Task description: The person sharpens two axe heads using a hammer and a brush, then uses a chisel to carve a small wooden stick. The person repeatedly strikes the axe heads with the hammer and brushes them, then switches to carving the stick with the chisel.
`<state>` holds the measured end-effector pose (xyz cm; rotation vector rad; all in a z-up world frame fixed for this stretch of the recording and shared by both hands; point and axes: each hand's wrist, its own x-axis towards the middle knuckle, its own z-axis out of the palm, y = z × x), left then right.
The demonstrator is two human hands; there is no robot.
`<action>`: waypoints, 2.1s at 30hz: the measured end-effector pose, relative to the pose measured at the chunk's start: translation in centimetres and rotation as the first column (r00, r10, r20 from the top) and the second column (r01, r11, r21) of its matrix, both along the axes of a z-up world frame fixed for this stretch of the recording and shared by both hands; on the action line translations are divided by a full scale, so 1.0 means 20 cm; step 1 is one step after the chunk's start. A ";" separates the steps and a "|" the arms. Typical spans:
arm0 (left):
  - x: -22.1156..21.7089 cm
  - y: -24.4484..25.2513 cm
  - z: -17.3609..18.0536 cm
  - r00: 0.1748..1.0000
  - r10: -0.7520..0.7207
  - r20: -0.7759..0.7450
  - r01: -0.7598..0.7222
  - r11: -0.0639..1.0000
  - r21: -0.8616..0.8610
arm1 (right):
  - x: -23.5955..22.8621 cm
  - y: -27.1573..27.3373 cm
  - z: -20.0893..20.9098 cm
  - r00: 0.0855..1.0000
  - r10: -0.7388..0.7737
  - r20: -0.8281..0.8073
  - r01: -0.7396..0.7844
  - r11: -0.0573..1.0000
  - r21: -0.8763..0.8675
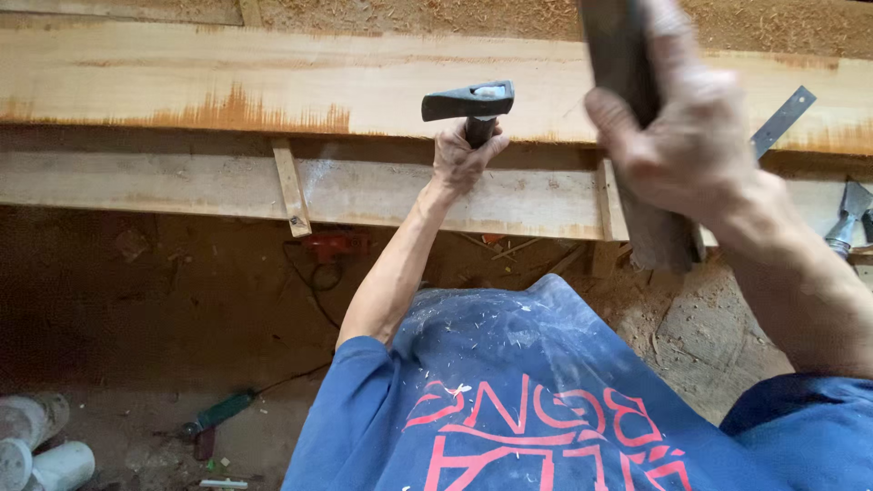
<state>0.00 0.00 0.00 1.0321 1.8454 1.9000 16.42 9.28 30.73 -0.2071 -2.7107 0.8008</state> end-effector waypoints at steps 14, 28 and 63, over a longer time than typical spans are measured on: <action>0.00 -0.03 0.07 0.998 -0.047 -0.048 0.056 0.977 0.204 | 0.00 -0.03 0.13 0.998 -0.027 0.064 0.013 0.977 0.212; -0.03 0.01 0.08 0.983 0.017 -0.184 0.011 0.989 0.149 | -0.09 -0.06 -0.07 0.819 -0.215 0.533 0.171 0.977 0.131; -0.28 -0.60 0.13 0.229 0.293 0.928 -0.794 0.608 0.004 | -0.33 -0.33 -1.05 0.975 0.077 0.207 0.164 0.374 -0.913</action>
